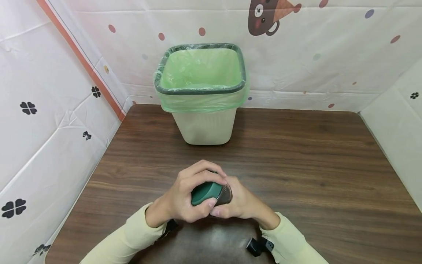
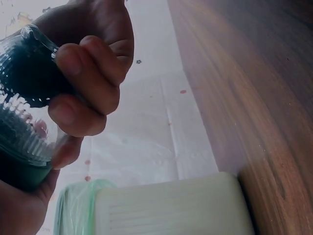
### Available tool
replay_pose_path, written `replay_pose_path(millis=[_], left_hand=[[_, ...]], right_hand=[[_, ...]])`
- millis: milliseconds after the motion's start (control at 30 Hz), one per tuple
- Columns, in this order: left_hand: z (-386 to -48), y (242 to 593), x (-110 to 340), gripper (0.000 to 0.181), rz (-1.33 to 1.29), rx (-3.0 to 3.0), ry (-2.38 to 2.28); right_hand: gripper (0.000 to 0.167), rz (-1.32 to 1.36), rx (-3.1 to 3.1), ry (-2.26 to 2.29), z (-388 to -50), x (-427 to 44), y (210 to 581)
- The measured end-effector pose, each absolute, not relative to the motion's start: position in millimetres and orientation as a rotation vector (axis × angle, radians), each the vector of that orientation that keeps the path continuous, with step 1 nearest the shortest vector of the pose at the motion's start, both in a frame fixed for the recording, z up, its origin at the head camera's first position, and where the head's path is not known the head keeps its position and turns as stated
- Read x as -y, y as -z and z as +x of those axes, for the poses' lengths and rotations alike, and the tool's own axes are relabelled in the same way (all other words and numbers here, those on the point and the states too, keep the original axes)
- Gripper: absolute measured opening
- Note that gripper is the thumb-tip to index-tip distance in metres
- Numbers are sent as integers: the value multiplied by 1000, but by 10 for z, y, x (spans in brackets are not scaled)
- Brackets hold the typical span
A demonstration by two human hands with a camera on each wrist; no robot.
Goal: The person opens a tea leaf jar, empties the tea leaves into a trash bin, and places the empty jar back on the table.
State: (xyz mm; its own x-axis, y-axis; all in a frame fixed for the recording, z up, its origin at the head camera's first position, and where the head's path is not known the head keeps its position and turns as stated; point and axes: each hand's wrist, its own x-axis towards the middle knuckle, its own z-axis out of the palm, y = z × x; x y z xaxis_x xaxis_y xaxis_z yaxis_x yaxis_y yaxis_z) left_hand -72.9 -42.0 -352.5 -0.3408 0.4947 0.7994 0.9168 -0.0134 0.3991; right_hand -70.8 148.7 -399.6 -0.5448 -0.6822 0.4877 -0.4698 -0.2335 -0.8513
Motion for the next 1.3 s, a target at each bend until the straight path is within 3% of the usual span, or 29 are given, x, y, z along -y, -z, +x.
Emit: replay_pose_path(millis=[400,733,1300], left_hand=[[-714,3554,398,28,-1267,1948,1342],[-728,3611,386,27,-1139,2017,1339],[-742,3638,414,28,-1158,2045,1348]], right_hand=[[47,-1023,-2241,1799,-591,-1496,3949],[59,-965,-2571,1714,-572,-1445,3979],[59,-954,-2514,1719,-596,-1450,3993]])
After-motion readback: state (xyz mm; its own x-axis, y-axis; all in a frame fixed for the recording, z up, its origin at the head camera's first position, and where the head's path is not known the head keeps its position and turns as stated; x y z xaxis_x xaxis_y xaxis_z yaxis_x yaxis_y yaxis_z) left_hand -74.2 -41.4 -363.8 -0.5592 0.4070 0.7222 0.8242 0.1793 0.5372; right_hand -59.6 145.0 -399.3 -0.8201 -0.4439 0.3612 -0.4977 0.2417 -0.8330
